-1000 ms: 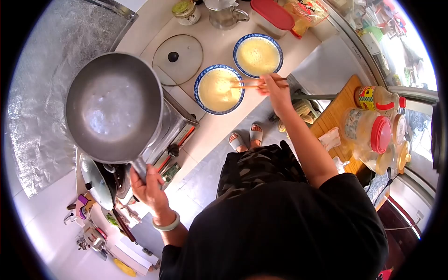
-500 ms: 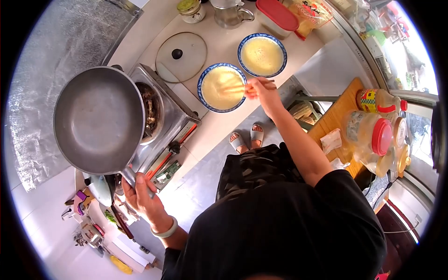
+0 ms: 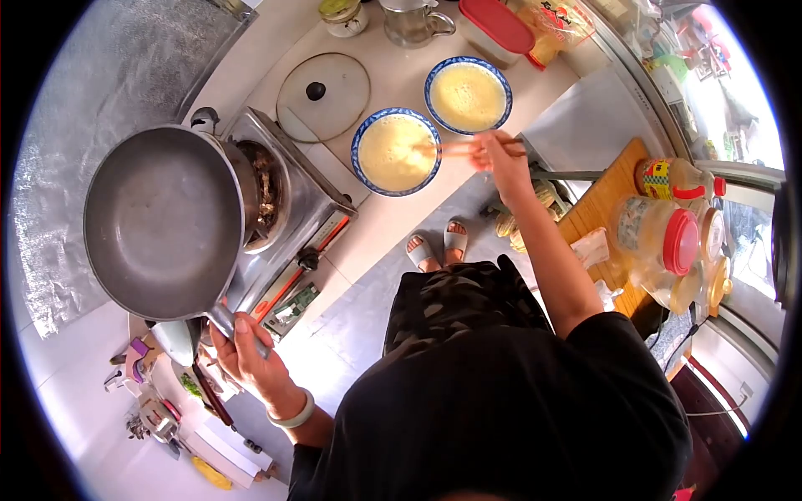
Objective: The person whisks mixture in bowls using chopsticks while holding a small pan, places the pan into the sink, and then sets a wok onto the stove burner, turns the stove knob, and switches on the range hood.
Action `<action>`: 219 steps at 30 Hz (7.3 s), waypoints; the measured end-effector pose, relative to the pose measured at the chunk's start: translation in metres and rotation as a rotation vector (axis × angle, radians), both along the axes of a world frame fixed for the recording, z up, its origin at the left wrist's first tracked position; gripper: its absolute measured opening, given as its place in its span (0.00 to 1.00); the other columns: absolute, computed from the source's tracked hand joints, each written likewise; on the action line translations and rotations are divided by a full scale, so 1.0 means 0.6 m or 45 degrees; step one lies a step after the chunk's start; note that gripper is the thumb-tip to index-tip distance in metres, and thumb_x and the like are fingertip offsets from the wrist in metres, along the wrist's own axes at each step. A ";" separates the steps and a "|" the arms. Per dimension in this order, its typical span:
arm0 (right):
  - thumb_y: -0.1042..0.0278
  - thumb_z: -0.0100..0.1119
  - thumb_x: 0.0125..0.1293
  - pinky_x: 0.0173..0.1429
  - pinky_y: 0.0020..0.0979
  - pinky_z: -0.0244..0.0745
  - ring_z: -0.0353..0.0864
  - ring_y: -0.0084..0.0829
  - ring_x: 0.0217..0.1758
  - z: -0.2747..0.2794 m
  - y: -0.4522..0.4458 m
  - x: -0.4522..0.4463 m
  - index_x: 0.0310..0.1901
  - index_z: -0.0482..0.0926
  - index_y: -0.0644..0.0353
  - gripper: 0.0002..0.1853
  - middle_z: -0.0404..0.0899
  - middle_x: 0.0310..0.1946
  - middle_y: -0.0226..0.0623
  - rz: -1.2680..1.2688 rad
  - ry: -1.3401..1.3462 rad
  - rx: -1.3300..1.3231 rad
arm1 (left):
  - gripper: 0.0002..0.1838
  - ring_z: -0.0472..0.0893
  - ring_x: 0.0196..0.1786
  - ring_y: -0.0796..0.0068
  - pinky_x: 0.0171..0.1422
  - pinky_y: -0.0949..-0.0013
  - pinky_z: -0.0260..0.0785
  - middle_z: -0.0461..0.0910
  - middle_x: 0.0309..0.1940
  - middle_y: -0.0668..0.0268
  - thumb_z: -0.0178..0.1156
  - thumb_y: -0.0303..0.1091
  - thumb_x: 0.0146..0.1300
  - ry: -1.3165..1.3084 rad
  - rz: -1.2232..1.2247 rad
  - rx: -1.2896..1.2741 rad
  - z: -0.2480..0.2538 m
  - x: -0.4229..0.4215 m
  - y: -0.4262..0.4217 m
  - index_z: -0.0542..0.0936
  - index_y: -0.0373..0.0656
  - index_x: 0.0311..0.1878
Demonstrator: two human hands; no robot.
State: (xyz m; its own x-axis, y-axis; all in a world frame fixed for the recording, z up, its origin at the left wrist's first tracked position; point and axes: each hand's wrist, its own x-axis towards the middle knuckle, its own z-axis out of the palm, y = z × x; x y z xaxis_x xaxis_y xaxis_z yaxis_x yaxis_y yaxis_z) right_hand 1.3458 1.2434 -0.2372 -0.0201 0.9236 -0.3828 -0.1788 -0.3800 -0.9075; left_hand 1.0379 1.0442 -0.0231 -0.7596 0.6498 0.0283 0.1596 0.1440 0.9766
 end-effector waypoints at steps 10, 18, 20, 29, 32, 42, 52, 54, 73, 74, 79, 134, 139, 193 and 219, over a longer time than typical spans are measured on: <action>0.64 0.57 0.64 0.36 0.25 0.77 0.82 0.28 0.31 0.002 -0.009 -0.009 0.40 0.78 0.64 0.11 0.81 0.30 0.37 0.001 0.014 -0.060 | 0.18 0.59 0.17 0.87 0.20 0.83 0.49 0.68 0.21 0.70 0.52 0.33 0.64 -0.005 0.019 0.087 -0.009 -0.019 -0.014 0.72 0.32 0.54; 0.62 0.56 0.65 0.36 0.24 0.77 0.82 0.27 0.30 0.006 -0.017 -0.056 0.40 0.79 0.64 0.12 0.82 0.32 0.39 0.040 0.117 -0.165 | 0.19 0.58 0.17 0.86 0.21 0.81 0.47 0.67 0.19 0.70 0.50 0.34 0.64 0.040 0.043 0.009 -0.008 -0.013 -0.007 0.71 0.31 0.54; 0.62 0.55 0.65 0.35 0.24 0.77 0.82 0.27 0.30 -0.003 -0.008 -0.018 0.39 0.79 0.64 0.12 0.81 0.31 0.39 0.030 0.064 -0.091 | 0.20 0.59 0.18 0.86 0.21 0.81 0.46 0.67 0.19 0.70 0.51 0.34 0.64 0.022 0.058 0.000 -0.005 -0.005 -0.004 0.71 0.30 0.54; 0.62 0.56 0.64 0.36 0.25 0.77 0.81 0.25 0.29 0.014 -0.017 -0.063 0.37 0.79 0.64 0.12 0.81 0.30 0.35 0.057 0.126 -0.176 | 0.19 0.58 0.18 0.86 0.22 0.82 0.47 0.67 0.22 0.70 0.50 0.33 0.65 0.005 0.065 -0.034 -0.006 -0.004 0.000 0.71 0.31 0.56; 0.62 0.55 0.66 0.37 0.25 0.77 0.81 0.25 0.30 0.010 -0.006 -0.010 0.39 0.79 0.65 0.12 0.80 0.31 0.35 -0.067 0.038 -0.108 | 0.19 0.58 0.19 0.86 0.22 0.82 0.47 0.67 0.22 0.70 0.50 0.32 0.65 -0.020 0.056 -0.019 -0.011 -0.005 -0.001 0.71 0.31 0.56; 0.64 0.56 0.65 0.35 0.25 0.78 0.82 0.28 0.30 0.006 -0.010 -0.011 0.36 0.79 0.66 0.12 0.81 0.30 0.38 -0.001 -0.010 -0.037 | 0.18 0.60 0.19 0.85 0.22 0.81 0.51 0.68 0.21 0.69 0.50 0.32 0.65 -0.017 0.027 -0.008 -0.008 0.004 0.014 0.72 0.30 0.54; 0.65 0.54 0.66 0.34 0.23 0.77 0.81 0.25 0.29 0.018 -0.007 -0.025 0.38 0.78 0.65 0.11 0.79 0.29 0.36 0.122 -0.049 -0.034 | 0.18 0.59 0.19 0.85 0.23 0.81 0.49 0.66 0.19 0.70 0.51 0.31 0.63 -0.058 0.023 0.014 -0.014 -0.003 0.003 0.71 0.30 0.54; 0.65 0.54 0.66 0.34 0.22 0.76 0.80 0.24 0.29 0.028 0.012 -0.015 0.38 0.78 0.66 0.11 0.79 0.28 0.35 -0.015 -0.064 0.046 | 0.18 0.60 0.18 0.86 0.23 0.82 0.50 0.67 0.19 0.69 0.51 0.30 0.63 -0.098 0.019 0.028 -0.018 -0.007 -0.006 0.70 0.31 0.55; 0.66 0.55 0.65 0.35 0.23 0.76 0.80 0.24 0.28 0.036 0.000 -0.069 0.37 0.78 0.66 0.10 0.80 0.29 0.35 0.100 0.022 -0.098 | 0.18 0.59 0.17 0.86 0.22 0.83 0.49 0.67 0.19 0.70 0.53 0.29 0.63 -0.122 0.037 0.095 -0.018 -0.018 -0.003 0.72 0.32 0.54; 0.65 0.57 0.64 0.36 0.23 0.77 0.80 0.25 0.29 0.029 -0.002 -0.046 0.37 0.78 0.67 0.11 0.80 0.30 0.36 0.124 -0.020 -0.101 | 0.18 0.59 0.17 0.86 0.22 0.83 0.49 0.67 0.19 0.70 0.53 0.29 0.63 -0.121 0.036 0.095 -0.016 -0.020 -0.003 0.72 0.32 0.54; 0.64 0.58 0.63 0.36 0.24 0.76 0.80 0.26 0.29 0.015 0.035 -0.059 0.38 0.78 0.66 0.12 0.80 0.29 0.37 -0.076 0.066 -0.014 | 0.17 0.60 0.18 0.86 0.23 0.83 0.50 0.66 0.18 0.70 0.51 0.29 0.64 -0.093 0.040 0.079 -0.011 -0.019 0.002 0.72 0.32 0.54; 0.66 0.55 0.65 0.32 0.22 0.75 0.79 0.23 0.26 0.016 0.002 -0.066 0.37 0.78 0.65 0.10 0.80 0.28 0.34 0.113 0.005 0.001 | 0.17 0.60 0.19 0.87 0.22 0.83 0.50 0.68 0.22 0.70 0.50 0.29 0.65 -0.128 0.057 0.158 0.010 -0.032 -0.005 0.71 0.31 0.55; 0.65 0.55 0.65 0.31 0.24 0.76 0.79 0.23 0.26 0.020 0.035 -0.027 0.36 0.78 0.65 0.10 0.79 0.28 0.34 -0.100 -0.067 0.089 | 0.18 0.62 0.21 0.85 0.23 0.84 0.51 0.72 0.29 0.66 0.52 0.30 0.66 -0.180 -0.022 0.192 -0.006 -0.047 -0.022 0.72 0.32 0.57; 0.62 0.55 0.65 0.35 0.24 0.76 0.81 0.26 0.29 0.028 -0.010 -0.036 0.37 0.79 0.64 0.12 0.81 0.31 0.36 0.055 0.101 -0.127 | 0.20 0.59 0.18 0.87 0.21 0.83 0.48 0.70 0.24 0.70 0.50 0.33 0.65 -0.113 0.079 0.047 -0.005 -0.034 0.008 0.70 0.33 0.58; 0.63 0.55 0.66 0.35 0.29 0.80 0.82 0.29 0.29 0.021 0.068 0.100 0.39 0.78 0.64 0.12 0.81 0.30 0.38 -0.366 0.053 -0.011 | 0.20 0.58 0.20 0.85 0.24 0.82 0.50 0.69 0.26 0.69 0.50 0.33 0.66 -0.016 -0.006 -0.031 -0.013 0.009 0.037 0.70 0.30 0.58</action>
State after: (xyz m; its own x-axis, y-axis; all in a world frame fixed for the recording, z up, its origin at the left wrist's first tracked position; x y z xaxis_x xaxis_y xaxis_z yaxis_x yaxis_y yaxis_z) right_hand 1.4058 1.2839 -0.2248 0.2257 0.8904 -0.3954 -0.3175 -0.3164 -0.8939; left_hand 1.0433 1.0664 -0.0308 -0.7570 0.6534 0.0027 0.1478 0.1671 0.9748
